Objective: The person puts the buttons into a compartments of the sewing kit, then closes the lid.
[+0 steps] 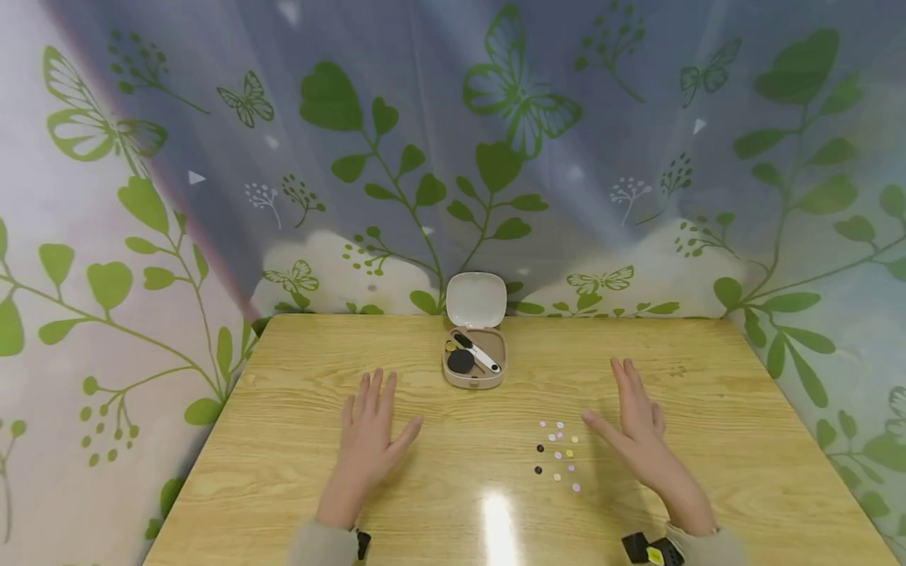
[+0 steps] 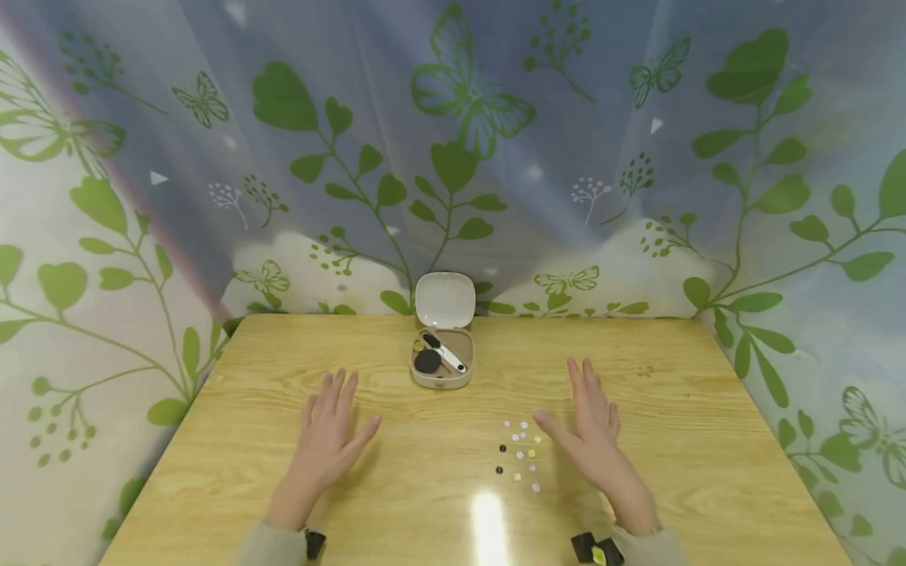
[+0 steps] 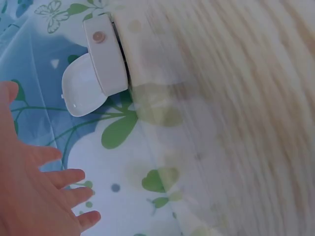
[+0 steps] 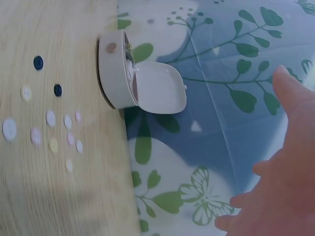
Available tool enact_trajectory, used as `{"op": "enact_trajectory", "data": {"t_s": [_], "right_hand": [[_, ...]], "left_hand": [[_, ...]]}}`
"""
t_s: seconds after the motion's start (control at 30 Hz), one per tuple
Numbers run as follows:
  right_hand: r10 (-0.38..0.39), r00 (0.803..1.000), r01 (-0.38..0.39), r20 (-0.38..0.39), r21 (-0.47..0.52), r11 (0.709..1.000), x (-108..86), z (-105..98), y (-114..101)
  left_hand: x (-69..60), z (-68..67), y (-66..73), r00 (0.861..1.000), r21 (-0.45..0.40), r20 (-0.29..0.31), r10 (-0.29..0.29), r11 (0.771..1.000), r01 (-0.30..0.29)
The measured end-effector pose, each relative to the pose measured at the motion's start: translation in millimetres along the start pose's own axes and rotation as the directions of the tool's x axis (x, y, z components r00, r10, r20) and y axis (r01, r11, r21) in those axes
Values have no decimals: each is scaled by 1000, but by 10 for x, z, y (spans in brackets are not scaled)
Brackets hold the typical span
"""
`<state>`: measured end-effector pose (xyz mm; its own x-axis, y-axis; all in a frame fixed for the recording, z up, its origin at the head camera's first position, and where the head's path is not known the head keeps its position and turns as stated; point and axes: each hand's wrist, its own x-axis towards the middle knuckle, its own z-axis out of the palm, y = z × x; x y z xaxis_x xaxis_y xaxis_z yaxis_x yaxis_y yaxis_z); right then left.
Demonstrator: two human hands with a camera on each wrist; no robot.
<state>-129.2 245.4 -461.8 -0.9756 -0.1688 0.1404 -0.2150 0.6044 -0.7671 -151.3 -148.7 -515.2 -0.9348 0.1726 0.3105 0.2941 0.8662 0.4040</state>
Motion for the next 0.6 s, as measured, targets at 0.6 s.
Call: {"op": "enact_trajectory", "data": {"t_s": [0.6], "right_hand": [[-57, 994, 33, 94, 239, 970, 480, 483, -20]], "left_hand": [[343, 201, 221, 997, -89, 71, 13, 996, -7]]}}
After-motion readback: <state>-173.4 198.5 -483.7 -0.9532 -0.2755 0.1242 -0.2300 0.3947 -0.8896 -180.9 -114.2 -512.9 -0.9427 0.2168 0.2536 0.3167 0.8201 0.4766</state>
